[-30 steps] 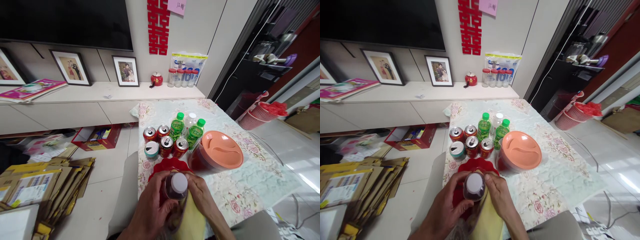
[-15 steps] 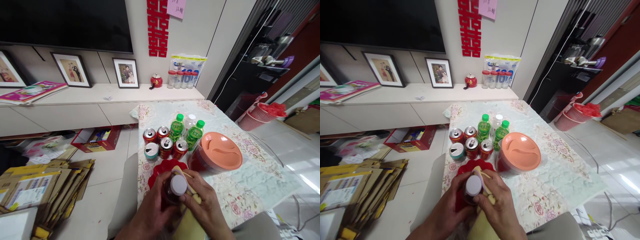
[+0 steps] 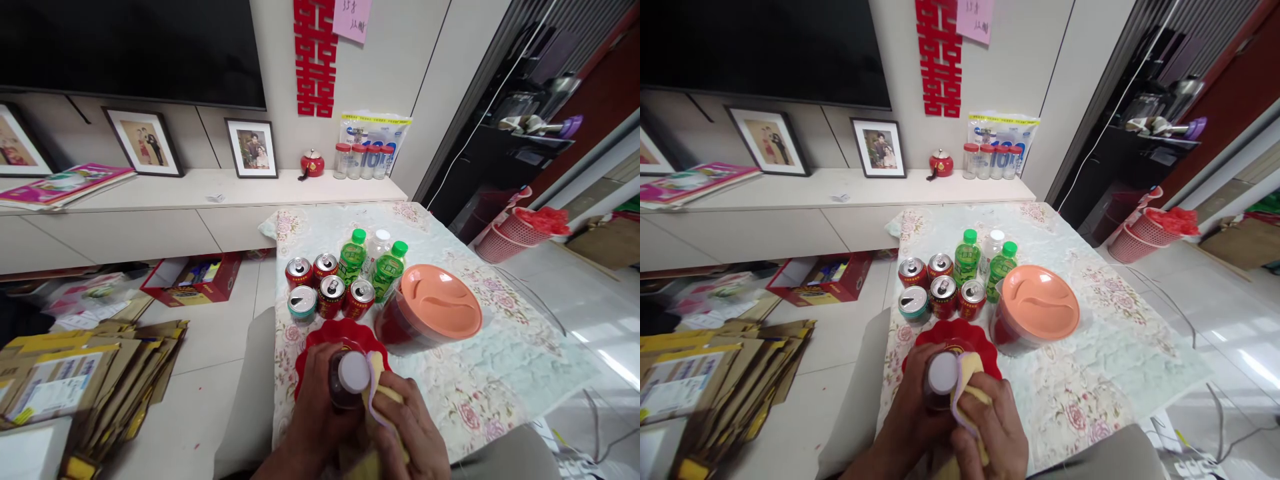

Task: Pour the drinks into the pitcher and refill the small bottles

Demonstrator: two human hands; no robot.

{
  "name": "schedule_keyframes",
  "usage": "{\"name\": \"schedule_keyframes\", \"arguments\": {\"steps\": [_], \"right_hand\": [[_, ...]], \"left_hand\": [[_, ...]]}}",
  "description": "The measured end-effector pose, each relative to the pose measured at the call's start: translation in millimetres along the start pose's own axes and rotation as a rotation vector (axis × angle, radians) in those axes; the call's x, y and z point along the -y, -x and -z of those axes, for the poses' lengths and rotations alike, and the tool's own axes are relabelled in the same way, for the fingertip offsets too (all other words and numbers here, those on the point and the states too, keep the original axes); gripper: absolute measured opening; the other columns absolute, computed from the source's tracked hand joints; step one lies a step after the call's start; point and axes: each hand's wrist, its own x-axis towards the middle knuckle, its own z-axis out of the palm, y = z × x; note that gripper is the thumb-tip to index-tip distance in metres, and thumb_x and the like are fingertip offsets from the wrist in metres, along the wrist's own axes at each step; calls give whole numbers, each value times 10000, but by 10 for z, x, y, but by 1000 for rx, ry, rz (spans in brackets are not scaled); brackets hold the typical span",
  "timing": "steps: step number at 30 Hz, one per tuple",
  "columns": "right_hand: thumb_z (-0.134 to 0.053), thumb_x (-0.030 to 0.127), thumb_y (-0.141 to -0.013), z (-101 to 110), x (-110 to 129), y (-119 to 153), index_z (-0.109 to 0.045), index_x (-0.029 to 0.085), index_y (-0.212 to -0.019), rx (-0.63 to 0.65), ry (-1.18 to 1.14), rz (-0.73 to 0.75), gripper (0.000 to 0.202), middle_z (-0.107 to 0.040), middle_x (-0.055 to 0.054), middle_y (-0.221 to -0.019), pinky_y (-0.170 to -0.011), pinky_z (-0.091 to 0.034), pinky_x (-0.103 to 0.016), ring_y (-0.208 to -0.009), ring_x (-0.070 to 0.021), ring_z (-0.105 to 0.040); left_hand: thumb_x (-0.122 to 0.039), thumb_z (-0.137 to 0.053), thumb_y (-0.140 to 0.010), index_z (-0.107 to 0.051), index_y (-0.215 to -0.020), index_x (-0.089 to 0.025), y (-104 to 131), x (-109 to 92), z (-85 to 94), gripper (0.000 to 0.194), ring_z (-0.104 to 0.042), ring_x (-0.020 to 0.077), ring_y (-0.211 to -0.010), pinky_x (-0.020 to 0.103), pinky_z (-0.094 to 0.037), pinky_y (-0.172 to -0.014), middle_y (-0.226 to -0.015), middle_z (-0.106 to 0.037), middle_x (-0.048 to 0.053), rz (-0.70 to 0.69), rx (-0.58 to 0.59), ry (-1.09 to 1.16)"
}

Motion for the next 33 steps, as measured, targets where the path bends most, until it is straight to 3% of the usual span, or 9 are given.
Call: {"name": "schedule_keyframes", "arguments": {"steps": [4, 9, 16, 18, 21, 25, 29, 32, 33], "right_hand": [[-532, 388, -1226, -9, -77, -185, -799, 300, -1218, 4, -126, -139, 281, -743, -54, -1329, -1006, -591, -280, -1222, -230, -714], [-575, 499, -1209, -32, -179, -461, -819, 299, -1334, 198, -196, -237, 340, -769, -51, -1335, -1056, -571, -242, -1229, -218, -723], [-513, 683, -1189, -87, -263, -500, -861, 177, -1006, 322, -259, -402, 641, -783, -67, -902, -668, -602, -230, -733, -194, -722], [-536, 683, -1181, -57, -250, -489, -878, 183, -1052, 328, -268, -410, 619, -804, -78, -968, -714, -621, -231, -763, -197, -738], [-578, 617, -1186, 52, -167, -511, -890, 246, -1207, 299, -267, -382, 485, -812, -85, -1196, -926, -625, -232, -1037, -224, -783], [-630, 536, -1182, 184, -56, -593, -863, 354, -1336, 287, -238, -208, 333, -790, -52, -1302, -1020, -587, -188, -1193, -204, -764], [-623, 546, -1187, 149, -124, -598, -840, 388, -1376, 307, -309, -254, 329, -779, -37, -1344, -1038, -575, -179, -1211, -186, -750], [-599, 555, -1197, 58, -223, -528, -848, 354, -1363, 330, -354, -343, 361, -783, -45, -1341, -1043, -583, -201, -1203, -194, -752], [-582, 554, -1204, 30, -245, -502, -851, 333, -1359, 339, -358, -362, 381, -789, -54, -1321, -1019, -599, -210, -1174, -198, -764]], "left_hand": [[-202, -828, -727, -653, -1380, -193, -15, -112, 46, 676, -713, 402, -1283, 636, -595, -1128, -1353, -717, 174, 100, 120, 96], [-165, -834, -719, -551, -1544, -232, -36, -178, 99, 875, -626, 418, -1466, 673, -462, -1272, -1536, -659, 183, 210, 240, 240], [34, -831, -523, -651, -1391, -265, -26, -218, 215, 935, -658, 385, -1437, 573, -473, -1276, -1499, -723, 105, 420, 243, 330], [39, -859, -521, -690, -1367, -277, -43, -257, 259, 919, -645, 371, -1438, 546, -470, -1276, -1476, -723, 84, 404, 247, 341], [-16, -920, -551, -743, -1325, -272, -92, -300, 310, 835, -655, 378, -1379, 555, -498, -1240, -1400, -723, 84, 321, 229, 302], [-2, -884, -589, -748, -1357, -295, -161, -330, 399, 833, -671, 372, -1382, 557, -508, -1241, -1433, -744, 80, 320, 302, 254], [-29, -801, -716, -647, -1488, -331, -94, -273, 457, 843, -641, 361, -1491, 564, -480, -1298, -1588, -705, 83, 303, 346, 217], [-65, -657, -887, -460, -1659, -389, 91, -121, 357, 861, -548, 339, -1603, 587, -448, -1337, -1724, -577, 89, 121, 366, 212], [-108, -636, -933, -375, -1705, -397, 160, -61, 299, 865, -523, 350, -1622, 618, -436, -1340, -1755, -528, 107, 37, 301, 200]]}}
